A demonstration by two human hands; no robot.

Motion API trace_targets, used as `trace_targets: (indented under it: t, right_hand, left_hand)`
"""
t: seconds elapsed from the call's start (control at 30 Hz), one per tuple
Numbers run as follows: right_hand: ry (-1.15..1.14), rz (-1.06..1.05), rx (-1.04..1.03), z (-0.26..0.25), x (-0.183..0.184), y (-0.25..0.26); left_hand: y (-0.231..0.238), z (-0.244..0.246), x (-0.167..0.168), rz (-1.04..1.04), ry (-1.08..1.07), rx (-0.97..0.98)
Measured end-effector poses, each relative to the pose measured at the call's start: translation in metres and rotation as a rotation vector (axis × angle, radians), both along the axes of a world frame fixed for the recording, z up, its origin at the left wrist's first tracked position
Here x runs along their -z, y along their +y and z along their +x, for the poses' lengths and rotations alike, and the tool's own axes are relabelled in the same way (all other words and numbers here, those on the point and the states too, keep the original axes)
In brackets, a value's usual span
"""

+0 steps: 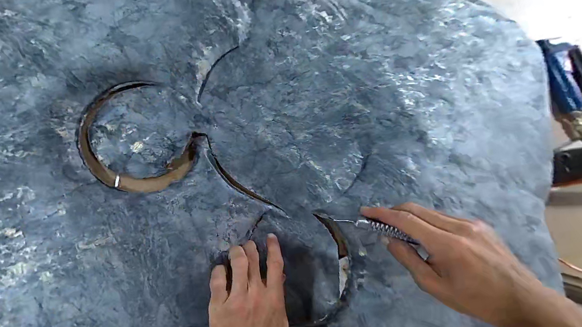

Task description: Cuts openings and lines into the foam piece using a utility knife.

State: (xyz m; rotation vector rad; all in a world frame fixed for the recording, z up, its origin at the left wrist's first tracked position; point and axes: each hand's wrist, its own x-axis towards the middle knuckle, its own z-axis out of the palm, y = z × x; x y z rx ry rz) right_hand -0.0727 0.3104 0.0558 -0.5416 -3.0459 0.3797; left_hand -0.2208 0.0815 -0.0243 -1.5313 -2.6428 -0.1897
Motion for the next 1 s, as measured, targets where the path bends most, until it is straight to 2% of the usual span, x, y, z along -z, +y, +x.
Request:
trace_targets:
  t: [0.07, 0.2, 0.3, 0.4, 0.53, 0.6, 1.0]
  right_hand:
    - [0.023, 0.038, -0.173, -0.020, 0.006, 0.025]
    - [0.059, 0.031, -0.407, -0.052, 0.025, 0.054]
    - [0.066, 0.041, -0.539, -0.068, 0.033, 0.059]
    - [0.064, 0.077, -0.609, -0.081, 0.035, 0.053]
    - [0.020, 0.105, -0.634, -0.089, 0.035, 0.040]
    - [-0.004, 0.113, -0.625, -0.089, 0.035, 0.036]
    - [-0.117, 0.096, -0.623, -0.100, 0.037, 0.037]
  left_hand:
    - [0.014, 0.011, 0.000, 0.056, -0.085, -0.092]
    - [0.036, 0.028, 0.006, 0.224, -0.394, -0.264]
    - [0.044, 0.036, 0.002, 0.369, -0.694, -0.502]
    - [0.044, 0.038, -0.006, 0.361, -0.944, -0.642]
    - [0.040, 0.042, 0.010, 0.388, -0.631, -0.392]
    - [0.039, 0.041, 0.013, 0.375, -0.571, -0.330]
    - [0.035, 0.033, 0.012, 0.367, -0.657, -0.303]
